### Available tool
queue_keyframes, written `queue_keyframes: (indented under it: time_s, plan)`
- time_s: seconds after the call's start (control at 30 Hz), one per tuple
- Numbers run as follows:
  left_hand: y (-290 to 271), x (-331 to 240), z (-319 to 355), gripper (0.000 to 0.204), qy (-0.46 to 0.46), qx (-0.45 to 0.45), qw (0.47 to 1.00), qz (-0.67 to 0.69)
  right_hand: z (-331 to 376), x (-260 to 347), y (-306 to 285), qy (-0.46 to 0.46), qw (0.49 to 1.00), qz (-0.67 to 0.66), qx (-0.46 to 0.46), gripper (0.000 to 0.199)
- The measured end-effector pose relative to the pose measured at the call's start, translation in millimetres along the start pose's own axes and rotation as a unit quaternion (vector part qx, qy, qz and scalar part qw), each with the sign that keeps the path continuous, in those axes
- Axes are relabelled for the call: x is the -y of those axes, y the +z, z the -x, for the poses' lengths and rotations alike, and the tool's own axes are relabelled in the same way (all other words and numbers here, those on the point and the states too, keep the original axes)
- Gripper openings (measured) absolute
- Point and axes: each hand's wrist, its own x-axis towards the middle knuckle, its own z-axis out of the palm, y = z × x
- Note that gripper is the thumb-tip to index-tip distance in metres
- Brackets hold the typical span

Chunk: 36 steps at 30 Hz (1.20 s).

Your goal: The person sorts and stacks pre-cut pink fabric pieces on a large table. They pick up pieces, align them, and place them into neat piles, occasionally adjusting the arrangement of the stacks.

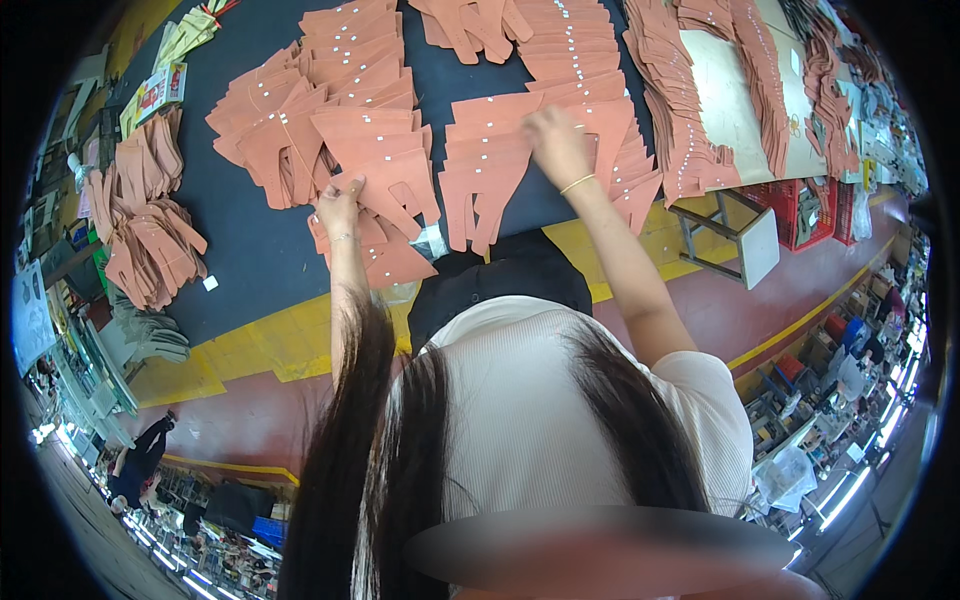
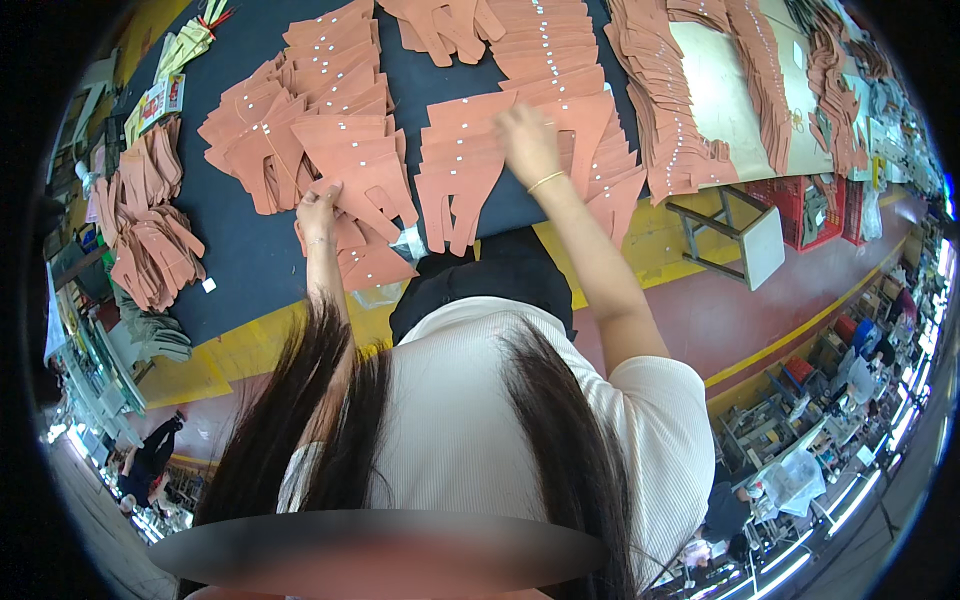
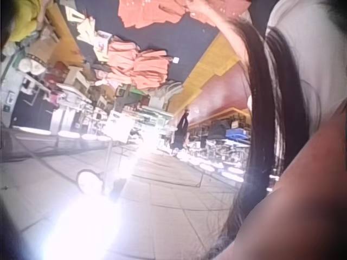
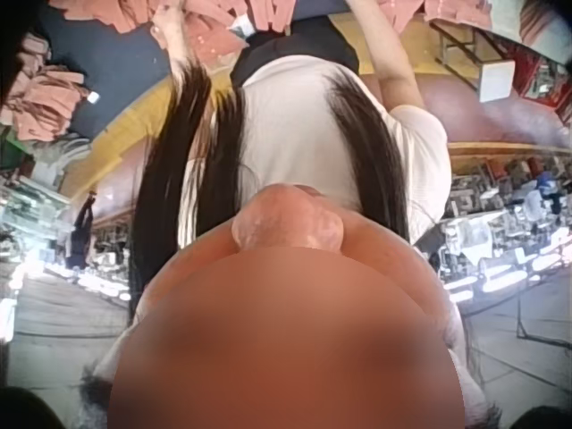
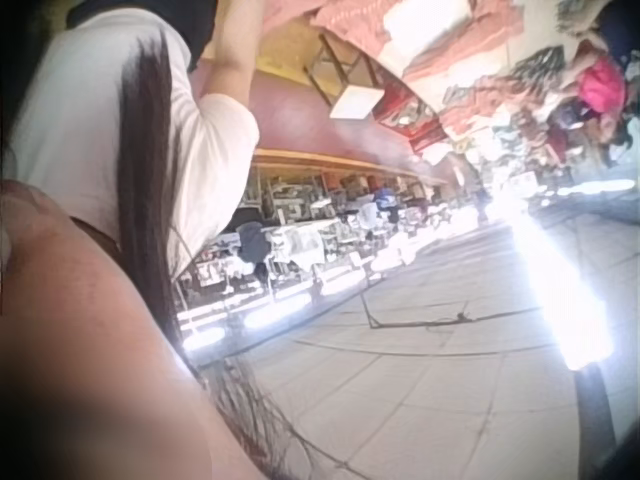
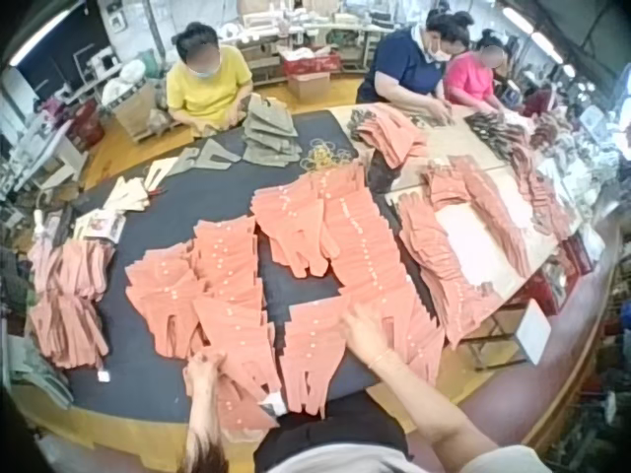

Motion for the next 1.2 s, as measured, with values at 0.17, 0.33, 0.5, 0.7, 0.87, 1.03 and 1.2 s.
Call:
queue_keyframes:
  time_s: [0.17,0.33,0.5,0.7,0.87,1.03,1.2]
  plan:
    - [-2,3,-1,0.027,0.019,-0.001,0.999,-0.025,-3,-73,-35,0.039,0.985,0.157,-0.057,0.029]
    - [1,2,1,0.023,0.03,-0.011,0.999,0.0,-1,-85,-43,-0.011,0.984,0.176,-0.022,0.028]
    - [3,0,6,0.023,0.018,-0.017,1.0,0.011,0,-79,-51,-0.043,0.978,0.201,-0.044,0.027]
    - [3,2,5,0.023,0.027,-0.023,0.999,0.001,-6,-46,-96,0.02,0.978,0.179,0.101,0.019]
    - [2,8,-1,0.023,0.024,-0.025,0.999,-0.005,11,23,-152,-0.063,0.989,-0.074,0.115,0.015]
    - [0,8,-3,0.022,0.016,-0.022,0.999,-0.023,21,78,-111,-0.14,0.936,-0.267,0.179,0.016]
    - [0,4,1,0.024,0.024,-0.018,0.999,-0.024,33,95,-4,-0.058,0.967,-0.189,0.161,0.017]
